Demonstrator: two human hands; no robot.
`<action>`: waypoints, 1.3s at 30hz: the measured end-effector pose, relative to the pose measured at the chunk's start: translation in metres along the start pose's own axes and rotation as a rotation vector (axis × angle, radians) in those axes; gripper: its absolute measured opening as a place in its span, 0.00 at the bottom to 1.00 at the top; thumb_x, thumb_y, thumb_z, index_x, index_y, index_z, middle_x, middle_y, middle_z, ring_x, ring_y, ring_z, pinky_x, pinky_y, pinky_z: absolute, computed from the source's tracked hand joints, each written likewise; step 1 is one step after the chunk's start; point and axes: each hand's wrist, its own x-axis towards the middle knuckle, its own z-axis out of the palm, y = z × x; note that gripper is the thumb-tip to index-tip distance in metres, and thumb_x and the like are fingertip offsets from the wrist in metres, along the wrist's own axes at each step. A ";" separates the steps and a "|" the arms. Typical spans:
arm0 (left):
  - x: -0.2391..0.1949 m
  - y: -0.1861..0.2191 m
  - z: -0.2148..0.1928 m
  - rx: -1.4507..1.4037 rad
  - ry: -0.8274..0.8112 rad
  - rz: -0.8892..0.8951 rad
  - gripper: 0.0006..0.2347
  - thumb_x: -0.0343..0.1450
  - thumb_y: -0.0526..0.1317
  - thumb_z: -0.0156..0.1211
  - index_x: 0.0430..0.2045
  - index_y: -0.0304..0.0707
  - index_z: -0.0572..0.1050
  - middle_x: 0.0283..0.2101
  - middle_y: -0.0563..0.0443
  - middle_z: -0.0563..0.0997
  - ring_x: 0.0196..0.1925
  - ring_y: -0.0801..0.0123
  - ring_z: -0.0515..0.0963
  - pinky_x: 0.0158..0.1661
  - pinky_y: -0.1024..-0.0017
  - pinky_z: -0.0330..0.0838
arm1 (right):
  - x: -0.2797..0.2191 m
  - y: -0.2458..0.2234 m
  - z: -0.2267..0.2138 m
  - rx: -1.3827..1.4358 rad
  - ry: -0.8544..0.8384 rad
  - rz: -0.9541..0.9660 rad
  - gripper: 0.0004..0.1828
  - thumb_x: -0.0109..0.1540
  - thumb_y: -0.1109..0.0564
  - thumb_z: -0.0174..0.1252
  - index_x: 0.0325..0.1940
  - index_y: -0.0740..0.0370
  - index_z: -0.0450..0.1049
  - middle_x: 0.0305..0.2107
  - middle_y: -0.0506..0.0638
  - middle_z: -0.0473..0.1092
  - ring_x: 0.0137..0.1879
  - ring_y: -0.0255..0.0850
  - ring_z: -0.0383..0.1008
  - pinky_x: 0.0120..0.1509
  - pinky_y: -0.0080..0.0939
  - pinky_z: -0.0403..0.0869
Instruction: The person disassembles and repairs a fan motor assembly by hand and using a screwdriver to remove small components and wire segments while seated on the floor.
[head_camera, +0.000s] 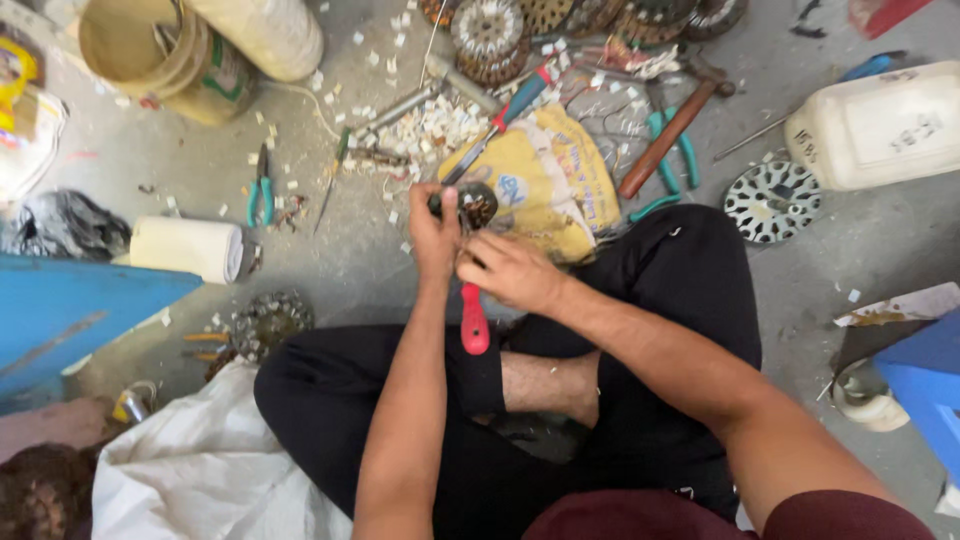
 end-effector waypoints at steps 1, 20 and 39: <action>0.002 -0.005 0.000 -0.054 -0.002 -0.062 0.10 0.77 0.43 0.61 0.40 0.34 0.71 0.37 0.46 0.76 0.40 0.69 0.73 0.44 0.70 0.71 | 0.006 -0.003 0.002 0.024 0.054 0.031 0.11 0.57 0.63 0.59 0.44 0.64 0.70 0.45 0.56 0.72 0.51 0.54 0.76 0.51 0.49 0.76; 0.008 0.040 -0.005 0.127 -0.179 0.086 0.07 0.72 0.40 0.67 0.36 0.36 0.81 0.35 0.44 0.84 0.37 0.61 0.83 0.40 0.67 0.74 | 0.020 0.039 -0.018 0.231 0.065 0.416 0.05 0.68 0.62 0.59 0.45 0.66 0.71 0.35 0.64 0.73 0.42 0.65 0.75 0.46 0.59 0.73; -0.002 -0.020 0.016 -0.770 -0.085 -0.406 0.02 0.77 0.35 0.59 0.38 0.36 0.76 0.36 0.58 0.75 0.41 0.76 0.70 0.47 0.75 0.63 | 0.015 0.039 -0.062 0.492 0.345 0.461 0.03 0.71 0.68 0.52 0.47 0.69 0.64 0.37 0.55 0.77 0.37 0.40 0.79 0.42 0.38 0.78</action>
